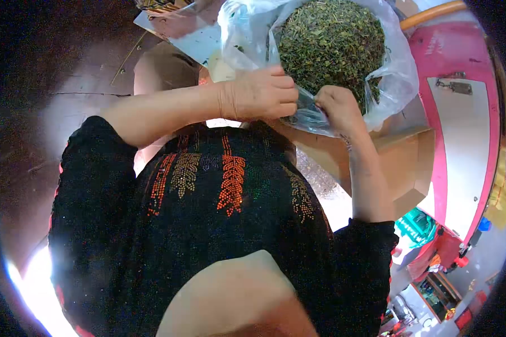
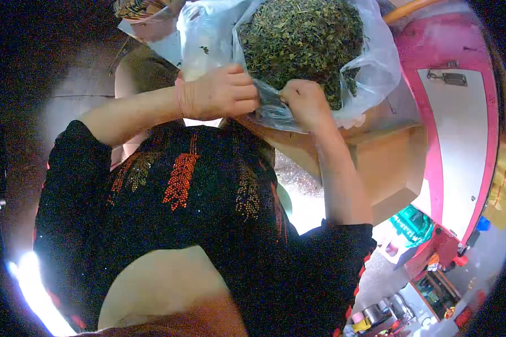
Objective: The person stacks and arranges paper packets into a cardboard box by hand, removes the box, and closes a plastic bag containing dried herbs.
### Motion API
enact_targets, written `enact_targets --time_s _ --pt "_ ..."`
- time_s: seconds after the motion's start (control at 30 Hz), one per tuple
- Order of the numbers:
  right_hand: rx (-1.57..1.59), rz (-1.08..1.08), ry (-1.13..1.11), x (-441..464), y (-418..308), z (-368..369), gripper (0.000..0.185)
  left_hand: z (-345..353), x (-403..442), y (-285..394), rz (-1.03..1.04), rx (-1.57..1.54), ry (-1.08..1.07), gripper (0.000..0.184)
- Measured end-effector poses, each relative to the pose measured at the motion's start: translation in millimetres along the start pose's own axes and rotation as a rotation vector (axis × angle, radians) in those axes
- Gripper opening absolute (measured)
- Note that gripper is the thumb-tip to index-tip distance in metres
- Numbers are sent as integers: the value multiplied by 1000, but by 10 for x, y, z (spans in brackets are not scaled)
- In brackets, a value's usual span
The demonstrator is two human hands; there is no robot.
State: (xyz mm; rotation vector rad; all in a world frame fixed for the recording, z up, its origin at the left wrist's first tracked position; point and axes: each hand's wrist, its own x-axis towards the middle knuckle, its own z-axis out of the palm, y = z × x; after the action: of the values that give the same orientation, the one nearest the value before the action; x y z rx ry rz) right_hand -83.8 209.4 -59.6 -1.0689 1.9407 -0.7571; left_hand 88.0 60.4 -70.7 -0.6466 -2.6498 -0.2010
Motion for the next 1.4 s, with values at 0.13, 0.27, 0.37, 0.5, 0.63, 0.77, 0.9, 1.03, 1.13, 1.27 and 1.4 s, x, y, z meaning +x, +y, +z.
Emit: enact_targets --time_s 0.13,0.27,0.37,0.5,0.63,0.77,0.9,1.03,1.13,1.27,1.4 --pt "-241 48 77 -66 -168 118 23 -35 1 15 111 -83 33 18" --pt "-608 -10 63 -136 -268 179 18 -179 53 54 125 -96 108 22" --pt "-538 -188 -152 -108 -272 170 17 -196 114 56 126 -117 239 22" --pt "-452 -203 -283 -133 -326 59 16 -180 161 12 55 -231 243 23" --pt "-372 -166 -61 -124 -231 -60 16 -155 168 -97 64 -127 210 25" --pt "-191 -309 114 -238 -401 -94 15 -190 189 -106 62 -117 152 24" --pt "-359 -339 -1 -292 -334 -47 15 -206 221 -96 89 -90 179 23" --pt "-450 -408 202 -277 -438 -132 17 -210 231 -105 121 -41 200 19" --pt "-228 -533 116 -294 -565 -30 18 -296 301 -70 158 -49 185 16" --pt "-193 -262 96 -144 -602 -138 28 -323 389 30 202 -108 141 14" --pt "-120 -550 288 -72 -1053 -119 57 -311 474 119 293 -151 89 12"
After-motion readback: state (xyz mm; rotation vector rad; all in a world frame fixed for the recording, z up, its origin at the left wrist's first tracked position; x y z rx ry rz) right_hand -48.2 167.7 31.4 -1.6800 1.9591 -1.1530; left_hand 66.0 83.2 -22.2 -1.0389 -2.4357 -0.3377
